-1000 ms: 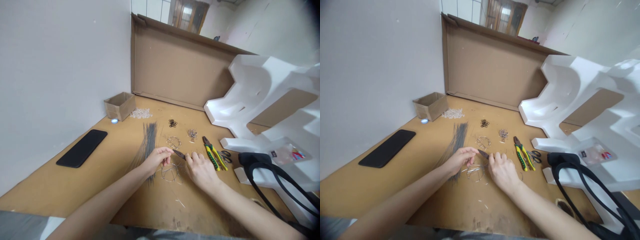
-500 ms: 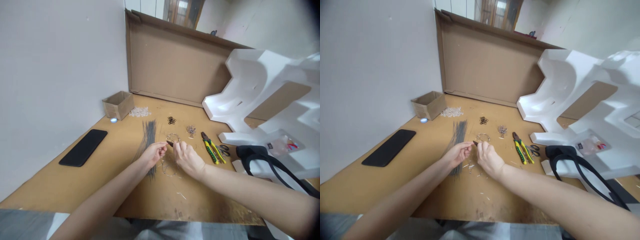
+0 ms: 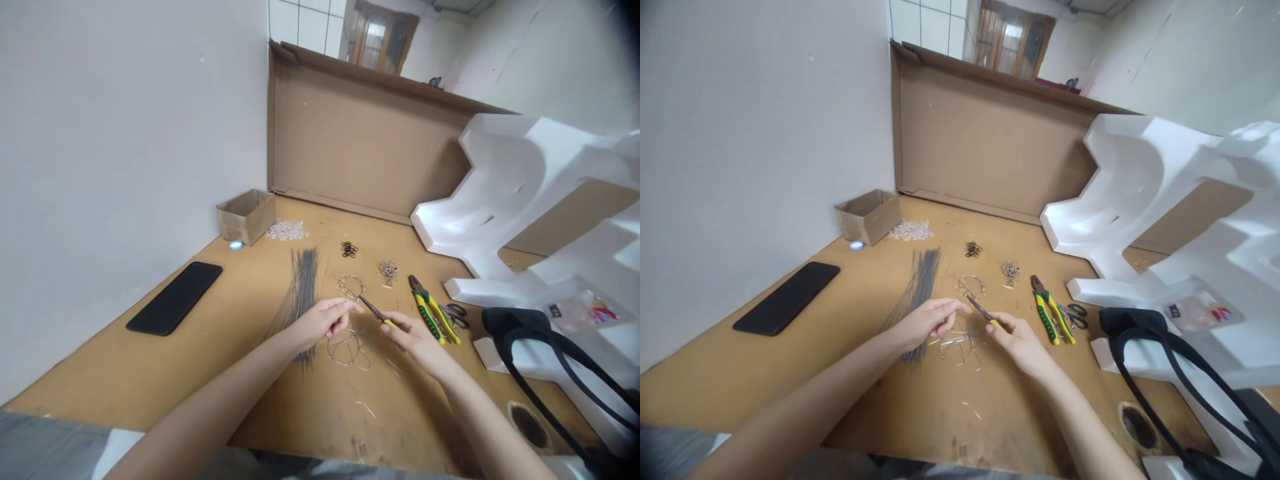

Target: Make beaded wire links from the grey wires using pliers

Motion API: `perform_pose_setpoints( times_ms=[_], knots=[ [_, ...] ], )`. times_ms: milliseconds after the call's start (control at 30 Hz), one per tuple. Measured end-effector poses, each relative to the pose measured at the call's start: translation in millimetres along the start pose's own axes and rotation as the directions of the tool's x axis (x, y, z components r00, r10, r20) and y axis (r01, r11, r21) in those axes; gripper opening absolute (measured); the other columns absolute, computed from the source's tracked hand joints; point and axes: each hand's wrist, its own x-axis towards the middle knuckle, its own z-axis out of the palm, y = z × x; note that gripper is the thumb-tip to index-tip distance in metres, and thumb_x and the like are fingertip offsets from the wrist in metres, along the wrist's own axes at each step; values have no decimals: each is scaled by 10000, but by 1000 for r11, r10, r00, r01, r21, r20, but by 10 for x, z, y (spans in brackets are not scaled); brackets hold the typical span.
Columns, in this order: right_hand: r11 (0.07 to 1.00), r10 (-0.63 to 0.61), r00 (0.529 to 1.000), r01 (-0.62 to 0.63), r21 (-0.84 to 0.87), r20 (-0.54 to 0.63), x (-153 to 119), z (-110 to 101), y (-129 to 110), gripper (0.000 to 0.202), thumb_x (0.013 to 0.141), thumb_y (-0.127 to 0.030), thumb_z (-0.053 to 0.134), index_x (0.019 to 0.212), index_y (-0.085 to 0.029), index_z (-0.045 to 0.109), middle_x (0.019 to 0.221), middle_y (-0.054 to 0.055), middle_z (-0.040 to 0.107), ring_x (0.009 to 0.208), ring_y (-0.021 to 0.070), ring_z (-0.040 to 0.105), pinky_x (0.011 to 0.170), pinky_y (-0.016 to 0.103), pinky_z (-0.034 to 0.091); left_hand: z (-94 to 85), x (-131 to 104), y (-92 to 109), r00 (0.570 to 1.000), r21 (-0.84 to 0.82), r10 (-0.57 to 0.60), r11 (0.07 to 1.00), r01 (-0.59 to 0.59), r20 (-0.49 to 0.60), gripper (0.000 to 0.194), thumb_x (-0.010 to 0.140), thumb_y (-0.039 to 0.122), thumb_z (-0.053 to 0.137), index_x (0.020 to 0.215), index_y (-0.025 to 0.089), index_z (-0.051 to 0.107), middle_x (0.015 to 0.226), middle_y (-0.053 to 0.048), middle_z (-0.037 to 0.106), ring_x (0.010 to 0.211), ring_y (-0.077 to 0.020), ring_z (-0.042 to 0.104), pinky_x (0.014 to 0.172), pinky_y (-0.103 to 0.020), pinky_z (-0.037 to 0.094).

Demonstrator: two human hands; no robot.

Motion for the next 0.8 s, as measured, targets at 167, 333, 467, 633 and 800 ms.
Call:
perform_pose_setpoints(
  times_ms=[167, 333, 467, 633, 800],
  knots=[
    [994, -103, 993, 100, -52, -65, 23, 135, 59, 364, 796, -363, 488, 1064, -146, 604, 1006, 94, 645, 931, 232, 572, 838, 356, 419, 27, 12, -37, 999, 60, -24, 998, 25, -21, 345, 845, 388, 378, 962, 126, 568, 410, 77, 398, 331, -47, 271, 356, -168, 219],
    [988, -127, 987, 117, -100, -94, 40, 165, 61, 360, 807, -350, 477, 1075, -144, 601, 1023, 107, 642, 934, 240, 574, 847, 381, 415, 29, 10, -26, 999, 78, -38, 996, 40, -26, 347, 845, 385, 374, 982, 121, 554, 405, 74, 420, 317, -46, 291, 346, -161, 222],
    [991, -124, 991, 121, -55, -53, 49, 146, 39, 369, 806, -358, 478, 1084, -149, 603, 988, 94, 654, 917, 236, 575, 825, 360, 421, 18, 6, -23, 999, 90, -29, 995, 30, -19, 341, 852, 375, 363, 993, 125, 549, 395, 79, 412, 309, -45, 281, 337, -157, 215],
    [997, -69, 998, 69, 15, -4, 52, 143, 20, 379, 799, -380, 486, 1065, -144, 617, 807, 43, 661, 775, 198, 579, 694, 296, 444, 13, 5, -29, 1000, 80, -22, 997, 21, 10, 338, 860, 357, 351, 1004, 132, 559, 394, 75, 410, 312, -43, 281, 338, -150, 219],
    [998, -46, 999, 46, 34, -1, 45, 163, 27, 379, 798, -383, 489, 1040, -125, 626, 704, 22, 615, 674, 160, 535, 593, 248, 411, 12, -1, -28, 1000, 79, -11, 997, 9, 24, 350, 865, 358, 345, 1040, 140, 554, 397, 74, 405, 313, -42, 282, 341, -146, 226]
  ],
)
